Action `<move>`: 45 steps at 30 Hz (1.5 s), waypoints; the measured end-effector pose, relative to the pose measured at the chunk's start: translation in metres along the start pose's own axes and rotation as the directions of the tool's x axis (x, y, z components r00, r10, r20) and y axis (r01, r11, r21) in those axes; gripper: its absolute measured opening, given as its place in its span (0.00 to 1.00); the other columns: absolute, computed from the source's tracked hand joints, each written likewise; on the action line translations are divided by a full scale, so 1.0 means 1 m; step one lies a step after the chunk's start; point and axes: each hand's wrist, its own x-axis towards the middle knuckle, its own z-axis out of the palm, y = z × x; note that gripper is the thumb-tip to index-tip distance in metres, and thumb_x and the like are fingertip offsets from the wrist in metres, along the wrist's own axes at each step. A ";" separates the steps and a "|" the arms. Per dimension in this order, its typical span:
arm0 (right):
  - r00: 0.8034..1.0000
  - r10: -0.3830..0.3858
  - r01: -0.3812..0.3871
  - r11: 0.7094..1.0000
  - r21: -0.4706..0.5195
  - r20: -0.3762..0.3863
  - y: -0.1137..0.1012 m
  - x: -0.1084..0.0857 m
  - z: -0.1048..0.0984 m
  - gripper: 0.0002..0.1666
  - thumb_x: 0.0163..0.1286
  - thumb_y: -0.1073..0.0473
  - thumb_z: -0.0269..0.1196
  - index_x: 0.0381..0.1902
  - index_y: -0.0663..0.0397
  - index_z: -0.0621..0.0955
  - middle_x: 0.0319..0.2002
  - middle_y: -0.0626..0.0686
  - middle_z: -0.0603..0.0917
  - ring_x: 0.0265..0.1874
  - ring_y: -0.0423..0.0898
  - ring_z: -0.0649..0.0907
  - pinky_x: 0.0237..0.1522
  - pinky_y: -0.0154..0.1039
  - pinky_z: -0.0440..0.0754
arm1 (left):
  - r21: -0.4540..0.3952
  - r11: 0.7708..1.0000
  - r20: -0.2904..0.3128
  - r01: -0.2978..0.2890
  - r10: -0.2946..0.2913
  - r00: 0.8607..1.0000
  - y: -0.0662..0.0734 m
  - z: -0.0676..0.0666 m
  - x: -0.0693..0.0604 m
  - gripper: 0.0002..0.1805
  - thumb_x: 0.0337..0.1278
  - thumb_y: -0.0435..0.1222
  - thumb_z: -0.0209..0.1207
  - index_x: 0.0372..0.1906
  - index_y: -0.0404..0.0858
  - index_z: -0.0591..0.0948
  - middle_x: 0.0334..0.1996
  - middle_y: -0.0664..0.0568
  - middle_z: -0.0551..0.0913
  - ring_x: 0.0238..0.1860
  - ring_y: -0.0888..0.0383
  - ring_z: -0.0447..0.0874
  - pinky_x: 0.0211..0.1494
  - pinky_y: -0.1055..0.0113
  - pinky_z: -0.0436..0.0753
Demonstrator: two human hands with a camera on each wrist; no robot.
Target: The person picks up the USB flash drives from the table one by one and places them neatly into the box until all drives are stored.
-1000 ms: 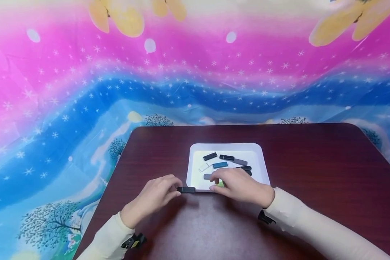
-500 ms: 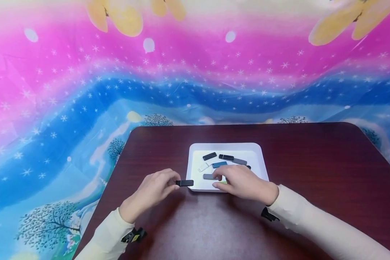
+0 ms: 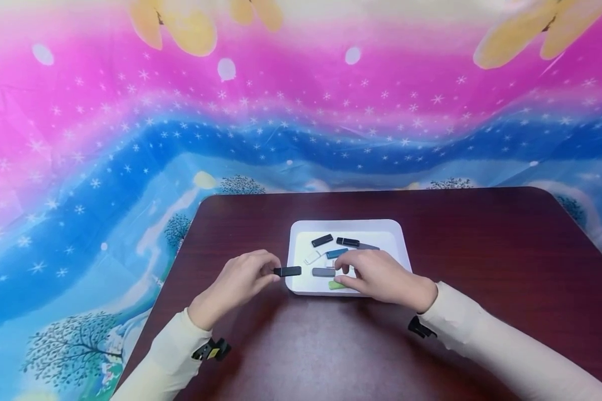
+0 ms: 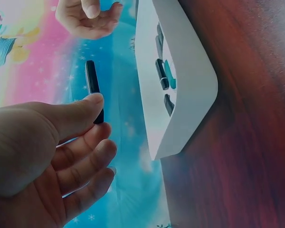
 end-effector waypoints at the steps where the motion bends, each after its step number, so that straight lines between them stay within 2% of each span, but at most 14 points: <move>1: 1.000 0.001 -0.001 1.000 -0.003 -0.004 0.001 0.000 0.000 0.13 0.68 0.47 0.68 0.46 0.46 0.86 0.33 0.38 0.83 0.20 0.29 0.69 0.32 0.32 0.73 | -0.001 1.000 0.003 0.006 -0.006 1.000 0.000 -0.001 0.002 0.10 0.53 0.40 0.74 0.40 0.46 0.87 0.30 0.62 0.83 0.29 0.68 0.77 0.34 0.69 0.77; 13: 0.998 0.065 -0.065 0.998 -0.001 0.001 0.011 -0.006 -0.006 0.13 0.67 0.49 0.69 0.47 0.47 0.86 0.33 0.40 0.85 0.20 0.30 0.70 0.29 0.30 0.72 | 0.016 1.000 0.045 -0.010 0.009 0.999 0.006 -0.002 0.019 0.10 0.55 0.39 0.72 0.43 0.46 0.87 0.32 0.61 0.84 0.32 0.66 0.80 0.37 0.68 0.79; 23: 0.996 0.085 -0.085 0.996 0.002 -0.008 0.017 -0.008 -0.011 0.12 0.69 0.48 0.68 0.46 0.45 0.86 0.30 0.37 0.83 0.23 0.31 0.73 0.31 0.31 0.74 | 0.026 0.999 0.089 0.025 -0.027 0.996 0.009 -0.001 0.030 0.12 0.55 0.40 0.73 0.44 0.45 0.87 0.34 0.59 0.85 0.33 0.65 0.80 0.39 0.65 0.80; 28: 0.992 0.123 -0.123 0.992 -0.010 -0.008 0.022 -0.011 -0.014 0.14 0.69 0.48 0.67 0.47 0.47 0.86 0.31 0.38 0.84 0.22 0.32 0.73 0.30 0.31 0.74 | 0.020 1.000 0.099 0.021 -0.023 0.995 0.011 0.001 0.035 0.11 0.56 0.40 0.72 0.44 0.45 0.87 0.33 0.59 0.84 0.33 0.64 0.80 0.39 0.64 0.80; 32: 0.988 0.152 -0.153 0.988 -0.016 -0.014 0.027 -0.013 -0.015 0.13 0.68 0.49 0.69 0.46 0.46 0.86 0.33 0.39 0.85 0.25 0.33 0.75 0.31 0.32 0.75 | 0.020 1.000 0.106 0.012 -0.014 0.994 0.013 0.004 0.041 0.09 0.57 0.40 0.71 0.42 0.45 0.87 0.31 0.59 0.84 0.32 0.64 0.79 0.37 0.64 0.79; 38: 0.985 0.169 -0.170 0.985 -0.022 -0.010 0.033 -0.017 -0.016 0.12 0.67 0.50 0.69 0.45 0.46 0.87 0.33 0.40 0.85 0.27 0.34 0.77 0.30 0.33 0.75 | 0.027 0.999 0.170 0.018 -0.022 0.985 0.018 0.010 0.050 0.09 0.58 0.41 0.71 0.43 0.46 0.87 0.33 0.59 0.85 0.30 0.64 0.77 0.35 0.65 0.76; 45: 0.982 0.187 -0.187 0.982 -0.026 -0.001 0.037 -0.020 -0.016 0.14 0.68 0.48 0.69 0.46 0.47 0.87 0.33 0.40 0.85 0.27 0.34 0.76 0.30 0.33 0.74 | 0.054 0.999 0.226 -0.005 -0.007 0.974 0.022 0.020 0.058 0.07 0.58 0.41 0.70 0.41 0.47 0.87 0.35 0.59 0.87 0.34 0.62 0.80 0.37 0.61 0.78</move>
